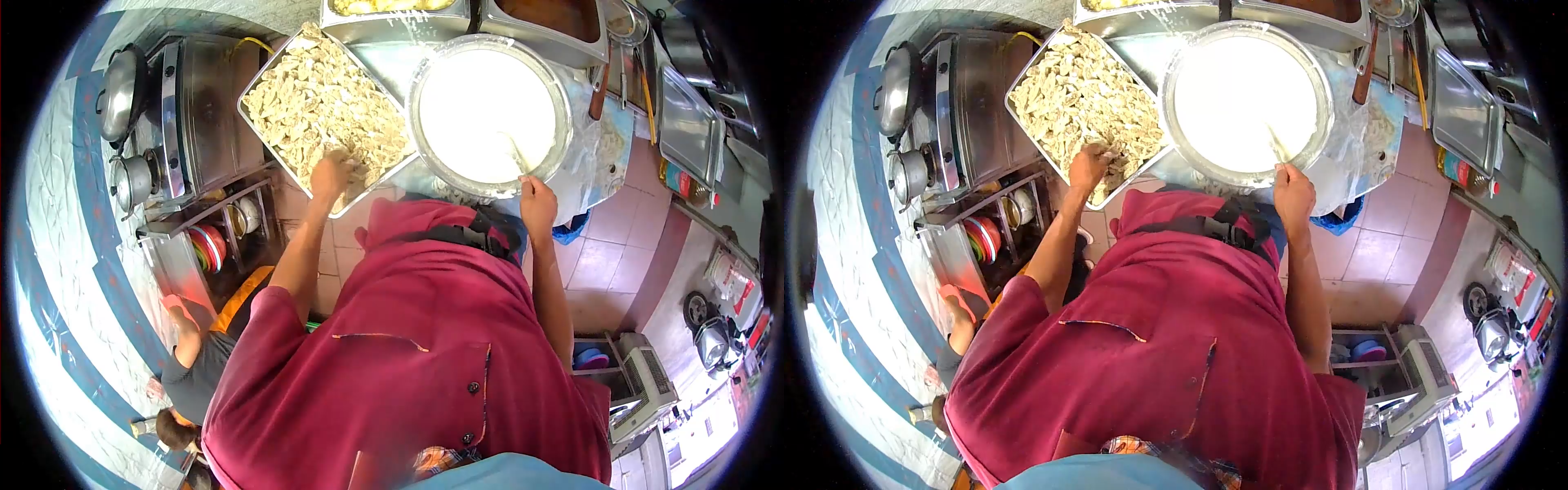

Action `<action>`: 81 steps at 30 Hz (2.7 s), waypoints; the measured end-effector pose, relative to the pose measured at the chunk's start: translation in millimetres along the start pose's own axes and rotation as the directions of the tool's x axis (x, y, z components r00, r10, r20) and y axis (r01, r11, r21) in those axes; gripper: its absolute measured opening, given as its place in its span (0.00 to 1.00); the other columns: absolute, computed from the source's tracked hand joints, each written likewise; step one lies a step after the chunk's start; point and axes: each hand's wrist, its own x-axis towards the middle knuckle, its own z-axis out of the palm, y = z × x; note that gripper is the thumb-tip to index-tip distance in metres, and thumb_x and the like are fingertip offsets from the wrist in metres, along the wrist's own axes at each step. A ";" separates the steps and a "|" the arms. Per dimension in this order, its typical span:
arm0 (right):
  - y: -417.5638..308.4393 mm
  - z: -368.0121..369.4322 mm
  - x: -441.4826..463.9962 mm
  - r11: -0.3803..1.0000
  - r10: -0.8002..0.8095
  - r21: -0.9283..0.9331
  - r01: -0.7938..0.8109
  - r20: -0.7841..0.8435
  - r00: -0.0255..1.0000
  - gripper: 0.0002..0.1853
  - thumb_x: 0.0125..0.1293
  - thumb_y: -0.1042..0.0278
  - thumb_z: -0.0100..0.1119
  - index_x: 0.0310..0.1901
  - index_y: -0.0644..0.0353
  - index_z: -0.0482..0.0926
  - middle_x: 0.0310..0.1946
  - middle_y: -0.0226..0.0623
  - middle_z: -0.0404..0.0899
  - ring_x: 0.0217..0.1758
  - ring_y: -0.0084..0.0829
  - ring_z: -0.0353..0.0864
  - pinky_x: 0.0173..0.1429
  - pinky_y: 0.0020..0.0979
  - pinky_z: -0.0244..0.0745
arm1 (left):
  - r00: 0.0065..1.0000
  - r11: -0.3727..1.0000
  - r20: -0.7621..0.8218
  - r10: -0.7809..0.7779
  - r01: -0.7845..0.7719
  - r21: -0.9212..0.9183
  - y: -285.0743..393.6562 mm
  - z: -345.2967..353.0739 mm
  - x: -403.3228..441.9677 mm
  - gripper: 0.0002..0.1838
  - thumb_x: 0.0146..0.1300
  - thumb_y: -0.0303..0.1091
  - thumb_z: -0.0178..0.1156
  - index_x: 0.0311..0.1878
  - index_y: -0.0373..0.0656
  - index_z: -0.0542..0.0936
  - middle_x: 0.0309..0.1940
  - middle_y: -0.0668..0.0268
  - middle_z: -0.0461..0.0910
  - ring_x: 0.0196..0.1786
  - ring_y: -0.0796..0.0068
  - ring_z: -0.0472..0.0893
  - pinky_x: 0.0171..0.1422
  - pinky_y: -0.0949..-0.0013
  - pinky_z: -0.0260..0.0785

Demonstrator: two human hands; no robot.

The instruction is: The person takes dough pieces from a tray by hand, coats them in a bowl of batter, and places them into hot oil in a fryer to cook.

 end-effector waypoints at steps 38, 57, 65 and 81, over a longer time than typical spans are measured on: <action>13.1 -14.2 -23.7 0.995 0.092 -0.039 -0.093 -0.018 0.996 0.14 0.69 0.59 0.53 0.40 0.57 0.85 0.30 0.51 0.81 0.36 0.52 0.81 0.41 0.44 0.74 | 0.693 0.390 0.684 0.228 0.578 -0.716 181.9 30.0 -0.7 0.18 0.72 0.38 0.53 0.61 0.45 0.72 0.38 0.72 0.76 0.32 0.82 0.71 0.37 0.73 0.70; -21.0 -12.7 -24.5 0.946 0.146 -0.298 -0.129 0.035 0.989 0.15 0.66 0.60 0.48 0.33 0.59 0.83 0.32 0.52 0.84 0.38 0.55 0.84 0.46 0.48 0.78 | 0.857 0.866 0.166 0.488 -0.451 -0.218 218.3 104.6 1.0 0.25 0.57 0.36 0.59 0.59 0.42 0.75 0.38 0.51 0.84 0.40 0.52 0.84 0.46 0.56 0.76; 0.9 -19.8 -30.1 0.981 0.106 -0.170 -0.093 0.066 0.992 0.12 0.65 0.62 0.51 0.34 0.54 0.84 0.29 0.50 0.83 0.36 0.57 0.83 0.44 0.49 0.77 | 0.644 0.466 0.765 0.003 0.676 -0.571 223.2 103.2 18.8 0.10 0.67 0.38 0.54 0.45 0.43 0.76 0.27 0.68 0.74 0.19 0.80 0.65 0.18 0.76 0.60; 2.6 -17.3 -36.5 0.991 0.013 -0.133 -0.013 0.000 1.000 0.12 0.68 0.59 0.52 0.37 0.56 0.82 0.27 0.53 0.81 0.33 0.58 0.81 0.40 0.51 0.76 | 0.427 0.276 0.902 -0.059 0.875 -0.397 232.8 79.1 19.2 0.13 0.75 0.45 0.47 0.45 0.47 0.75 0.31 0.69 0.75 0.23 0.83 0.68 0.20 0.80 0.65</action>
